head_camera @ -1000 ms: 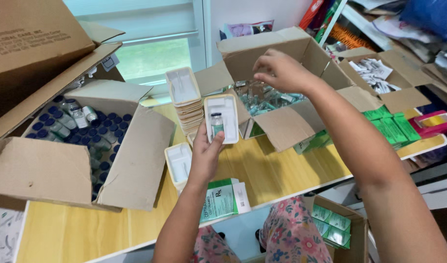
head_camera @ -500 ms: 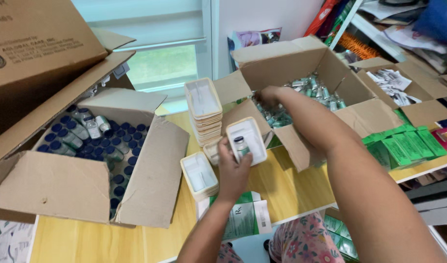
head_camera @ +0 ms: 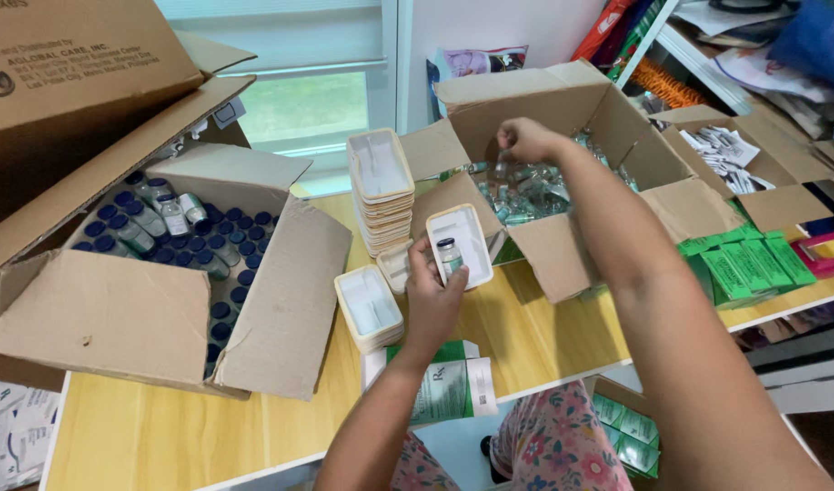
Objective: The person sits on the floor and packs small vials and green boxes into white plastic containers. They repeatedly open boxes, remove vials, place them into containers, and stack the filled containers on the table.
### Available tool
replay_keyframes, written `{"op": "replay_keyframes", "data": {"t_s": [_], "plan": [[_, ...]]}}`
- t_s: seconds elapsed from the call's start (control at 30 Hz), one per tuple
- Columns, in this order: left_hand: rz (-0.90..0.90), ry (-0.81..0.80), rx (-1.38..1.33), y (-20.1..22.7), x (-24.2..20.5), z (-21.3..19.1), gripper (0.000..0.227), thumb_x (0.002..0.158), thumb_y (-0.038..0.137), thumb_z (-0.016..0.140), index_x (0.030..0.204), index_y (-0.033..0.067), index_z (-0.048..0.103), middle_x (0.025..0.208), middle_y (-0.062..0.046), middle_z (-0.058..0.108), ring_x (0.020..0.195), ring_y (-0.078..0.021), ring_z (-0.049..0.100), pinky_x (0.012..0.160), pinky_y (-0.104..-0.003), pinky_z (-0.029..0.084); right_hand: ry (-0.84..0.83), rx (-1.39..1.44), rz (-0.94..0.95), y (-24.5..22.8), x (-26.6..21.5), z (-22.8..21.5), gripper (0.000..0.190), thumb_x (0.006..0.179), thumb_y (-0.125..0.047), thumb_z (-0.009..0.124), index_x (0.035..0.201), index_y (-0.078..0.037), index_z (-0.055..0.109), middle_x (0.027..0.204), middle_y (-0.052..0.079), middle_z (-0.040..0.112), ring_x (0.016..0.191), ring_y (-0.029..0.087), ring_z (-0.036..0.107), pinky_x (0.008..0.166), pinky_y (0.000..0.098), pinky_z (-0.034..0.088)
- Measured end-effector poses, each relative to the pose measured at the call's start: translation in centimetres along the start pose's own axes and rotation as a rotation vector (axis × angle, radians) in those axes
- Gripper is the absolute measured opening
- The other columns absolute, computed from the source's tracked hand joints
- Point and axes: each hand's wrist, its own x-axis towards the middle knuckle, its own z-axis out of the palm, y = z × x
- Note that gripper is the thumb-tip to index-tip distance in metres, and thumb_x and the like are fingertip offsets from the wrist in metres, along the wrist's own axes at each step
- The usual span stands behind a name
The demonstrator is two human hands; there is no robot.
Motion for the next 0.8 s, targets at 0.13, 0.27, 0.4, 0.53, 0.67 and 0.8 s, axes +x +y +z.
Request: {"op": "replay_keyframes", "data": {"t_s": [0.13, 0.27, 0.4, 0.53, 0.67, 0.8], "plan": [[0.007, -0.004, -0.009, -0.3, 0.1, 0.0, 0.060, 0.093, -0.001, 0.066, 0.147, -0.0041, 0.040, 0.111, -0.016, 0.074, 0.095, -0.0152, 0.072, 0.082, -0.029, 0.060, 0.034, 0.501, -0.063, -6.3, -6.2, -4.0, 0.019, 0.094, -0.007, 0.071, 0.102, -0.007, 0.054, 0.094, 0.002, 0.064, 0.087, 0.012, 0.065, 0.074, 0.0282, 0.055], [-0.025, -0.010, -0.033, -0.3, -0.1, 0.0, 0.061, 0.091, 0.000, 0.065, 0.148, -0.0026, 0.041, 0.111, -0.014, 0.073, 0.093, -0.0127, 0.072, 0.081, -0.029, 0.063, 0.033, 0.631, -0.260, -13.5, -15.4, -4.6, 0.017, 0.100, -0.005, 0.067, 0.103, -0.008, 0.051, 0.108, 0.003, 0.062, 0.101, 0.010, 0.064, 0.086, 0.0279, 0.057], [0.009, -0.013, -0.034, -1.0, 0.0, -0.3, 0.060, 0.091, -0.003, 0.062, 0.148, -0.0040, 0.043, 0.117, -0.013, 0.071, 0.100, -0.0131, 0.071, 0.086, -0.031, 0.061, -0.067, 0.730, -0.370, -18.9, -21.7, -2.1, 0.024, 0.096, -0.002, 0.066, 0.106, -0.012, 0.046, 0.119, 0.005, 0.061, 0.110, 0.010, 0.060, 0.088, 0.0281, 0.055], [0.055, -0.013, 0.018, -1.9, 0.1, -0.7, 0.061, 0.093, -0.007, 0.061, 0.152, -0.0050, 0.044, 0.126, -0.014, 0.069, 0.111, -0.0155, 0.068, 0.095, -0.032, 0.057, -0.153, 0.685, -0.332, -21.6, -23.1, -0.1, 0.032, 0.092, 0.000, 0.065, 0.117, -0.012, 0.049, 0.118, 0.007, 0.064, 0.112, 0.014, 0.063, 0.093, 0.0321, 0.054], [-0.086, -0.122, -0.306, -2.1, 0.9, -1.1, 0.066, 0.092, -0.002, 0.059, 0.153, -0.0012, 0.035, 0.123, -0.013, 0.068, 0.108, -0.0178, 0.070, 0.090, -0.034, 0.061, -0.047, 0.103, -0.423, -22.1, -22.5, 0.4, 0.040, 0.084, 0.003, 0.071, 0.121, -0.009, 0.060, 0.116, 0.009, 0.066, 0.110, 0.024, 0.064, 0.095, 0.0395, 0.052], [-0.043, -0.145, -0.182, -1.8, 0.7, -0.8, 0.071, 0.089, -0.002, 0.070, 0.151, -0.0009, 0.036, 0.125, -0.012, 0.067, 0.110, -0.0175, 0.069, 0.093, -0.033, 0.059, 0.101, -0.076, -0.522, -21.9, -22.6, 0.8, 0.059, 0.077, -0.002, 0.077, 0.133, -0.010, 0.059, 0.130, 0.017, 0.052, 0.125, 0.038, 0.050, 0.105, 0.0477, 0.043]]}}
